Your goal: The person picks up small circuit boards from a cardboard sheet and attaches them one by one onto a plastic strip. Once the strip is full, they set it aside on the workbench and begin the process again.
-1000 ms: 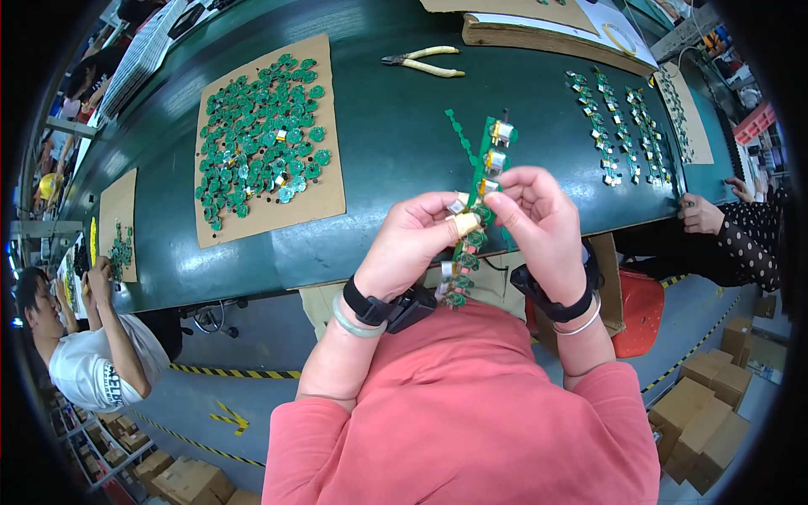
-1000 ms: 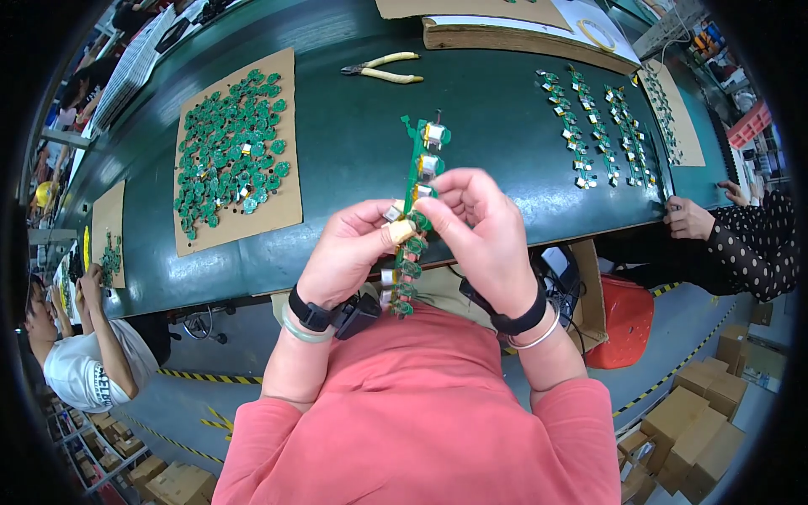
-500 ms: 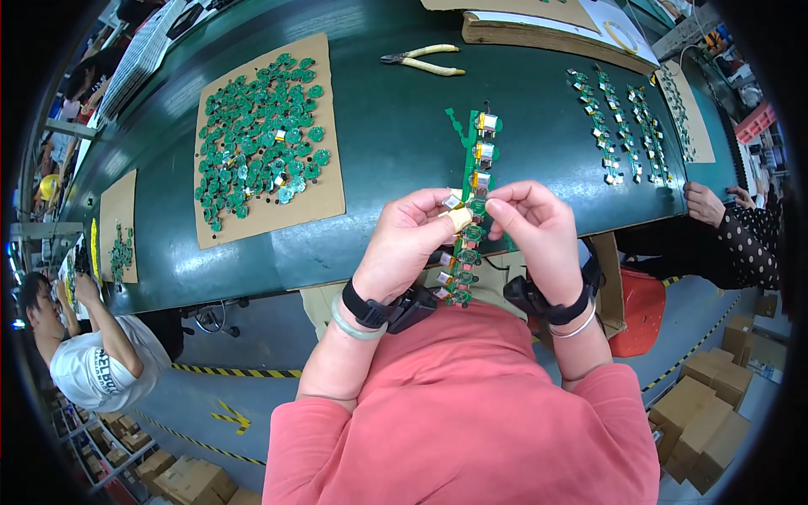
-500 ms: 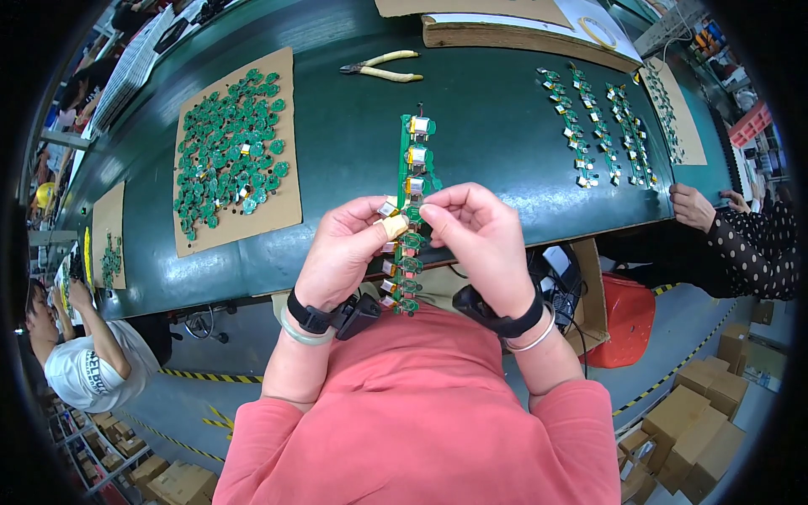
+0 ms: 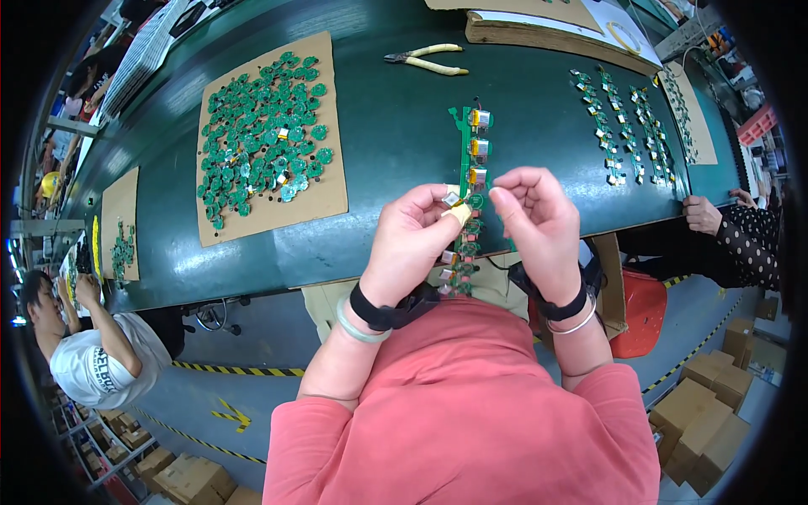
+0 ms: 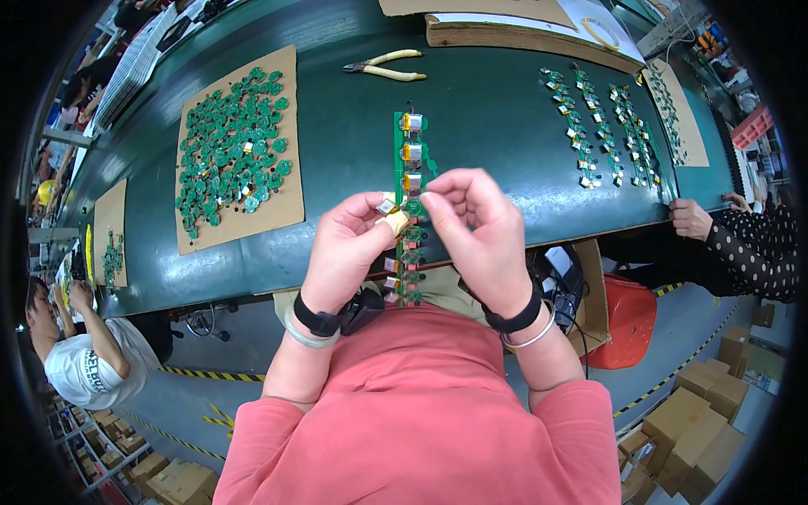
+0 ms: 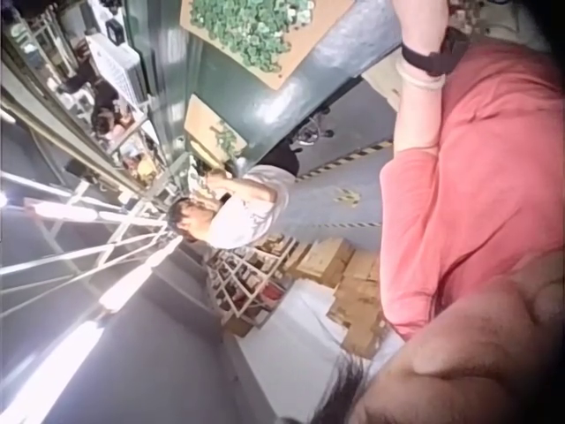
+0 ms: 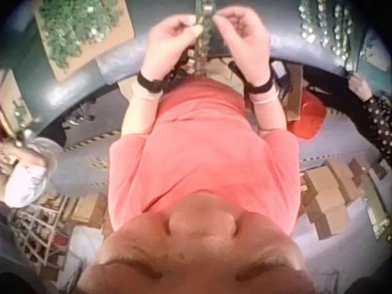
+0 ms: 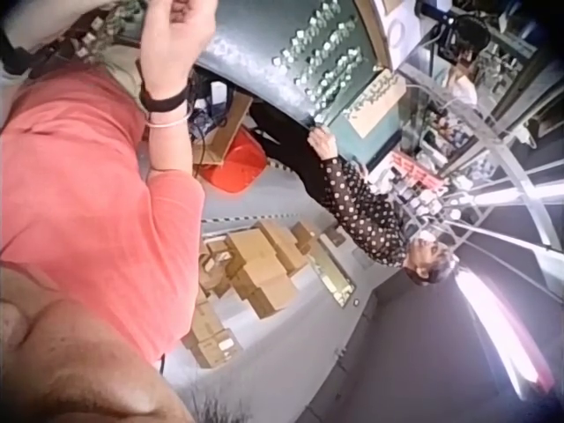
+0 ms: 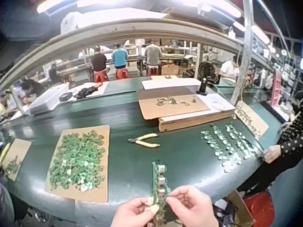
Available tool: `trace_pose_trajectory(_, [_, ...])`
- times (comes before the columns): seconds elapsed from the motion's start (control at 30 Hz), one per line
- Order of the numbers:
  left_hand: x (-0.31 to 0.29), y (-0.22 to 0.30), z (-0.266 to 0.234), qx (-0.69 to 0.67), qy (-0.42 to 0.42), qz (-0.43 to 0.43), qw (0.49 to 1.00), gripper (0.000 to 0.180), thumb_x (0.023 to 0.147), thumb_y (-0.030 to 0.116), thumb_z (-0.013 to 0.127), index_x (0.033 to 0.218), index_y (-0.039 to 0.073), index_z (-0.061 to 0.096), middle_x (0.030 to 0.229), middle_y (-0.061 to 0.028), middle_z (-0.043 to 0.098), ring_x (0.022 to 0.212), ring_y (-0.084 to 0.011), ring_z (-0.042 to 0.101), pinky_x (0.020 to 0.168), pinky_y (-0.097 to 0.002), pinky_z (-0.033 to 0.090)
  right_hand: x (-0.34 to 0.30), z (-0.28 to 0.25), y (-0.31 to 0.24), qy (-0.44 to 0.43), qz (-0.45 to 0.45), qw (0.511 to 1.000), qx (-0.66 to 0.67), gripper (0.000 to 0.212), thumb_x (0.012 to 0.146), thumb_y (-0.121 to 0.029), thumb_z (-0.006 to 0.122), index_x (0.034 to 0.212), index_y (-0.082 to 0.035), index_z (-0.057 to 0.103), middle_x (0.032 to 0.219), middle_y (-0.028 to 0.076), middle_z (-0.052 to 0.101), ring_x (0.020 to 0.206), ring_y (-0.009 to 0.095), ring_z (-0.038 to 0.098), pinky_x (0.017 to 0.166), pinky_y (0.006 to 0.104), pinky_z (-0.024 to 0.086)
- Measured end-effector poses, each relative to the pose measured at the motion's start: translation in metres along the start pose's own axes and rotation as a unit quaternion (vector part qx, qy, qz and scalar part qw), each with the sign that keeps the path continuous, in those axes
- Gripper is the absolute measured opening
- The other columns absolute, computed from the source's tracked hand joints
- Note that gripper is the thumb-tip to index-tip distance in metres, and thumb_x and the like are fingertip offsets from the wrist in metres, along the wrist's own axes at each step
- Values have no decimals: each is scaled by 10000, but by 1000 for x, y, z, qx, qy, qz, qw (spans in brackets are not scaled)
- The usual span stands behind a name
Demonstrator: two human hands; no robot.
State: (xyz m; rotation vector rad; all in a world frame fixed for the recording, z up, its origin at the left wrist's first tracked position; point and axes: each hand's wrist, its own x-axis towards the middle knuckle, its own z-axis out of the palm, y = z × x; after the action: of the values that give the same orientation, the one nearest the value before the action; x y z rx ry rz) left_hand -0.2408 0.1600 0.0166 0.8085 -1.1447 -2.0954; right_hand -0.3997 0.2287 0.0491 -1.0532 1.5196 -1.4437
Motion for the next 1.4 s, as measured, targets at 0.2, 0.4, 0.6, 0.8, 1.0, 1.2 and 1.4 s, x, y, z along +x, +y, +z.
trace_pose_trajectory(0.2, [-4, -2, 20, 319, 74, 244, 913, 356, 850, -39, 623, 1204, -30, 581, 938, -51, 655, 781, -79, 631, 646, -236, 527, -3, 14, -20, -52, -181, 941, -281, 143, 845, -8, 706, 968, 3, 633, 819, 4, 613, 652, 57, 540, 582, 206, 459])
trace_pose_trajectory(0.4, [0, -5, 15, 172, 76, 158, 969, 414, 827, -60, 621, 1235, -17, 565, 923, -88, 645, 751, -132, 647, 643, -265, 530, -6, 7, -10, -36, -152, 965, -211, 159, 817, -19, 732, 944, 0, 637, 781, 19, 592, 642, 76, 541, 573, 214, 450])
trace_pose_trajectory(0.6, [-8, 2, 22, 304, 81, 209, 926, 478, 822, -82, 608, 1287, 0, 532, 911, -88, 637, 773, -155, 655, 684, -273, 543, -7, 11, -17, -45, -42, 985, -160, 161, 802, -9, 735, 929, -4, 636, 777, 33, 597, 657, 95, 563, 594, 226, 471])
trace_pose_trajectory(0.8, [-5, -1, 22, 318, 75, 216, 920, 478, 832, -73, 615, 1296, -13, 520, 925, -72, 639, 808, -135, 651, 719, -258, 543, -6, 7, -10, -44, -127, 966, -222, 154, 811, 11, 716, 942, 6, 634, 821, 19, 603, 711, 77, 584, 645, 227, 504])
trace_pose_trajectory(1.0, [0, -5, 11, 112, 55, 109, 986, 342, 859, -44, 607, 1201, -37, 590, 948, -39, 657, 828, -98, 638, 711, -241, 533, -7, 2, -8, -8, -81, 982, -168, 131, 828, 39, 679, 949, 4, 641, 880, 30, 600, 772, 78, 604, 689, 230, 516])
trace_pose_trajectory(1.2, [-2, 7, 9, 43, 40, 56, 997, 279, 884, -32, 587, 1161, -28, 623, 977, -31, 673, 860, -70, 629, 738, -225, 526, -4, -5, -3, -32, -72, 988, -135, 118, 849, 36, 670, 960, 10, 642, 895, 31, 600, 812, 75, 612, 705, 218, 511])
trace_pose_trajectory(1.4, [-5, 6, 8, 67, 23, 18, 997, 282, 900, -42, 573, 1179, -39, 615, 1038, -63, 678, 892, -71, 621, 787, -225, 520, -5, -4, -3, -29, -39, 995, -89, 102, 859, 10, 686, 952, 11, 645, 894, 16, 606, 806, 68, 610, 706, 205, 506])
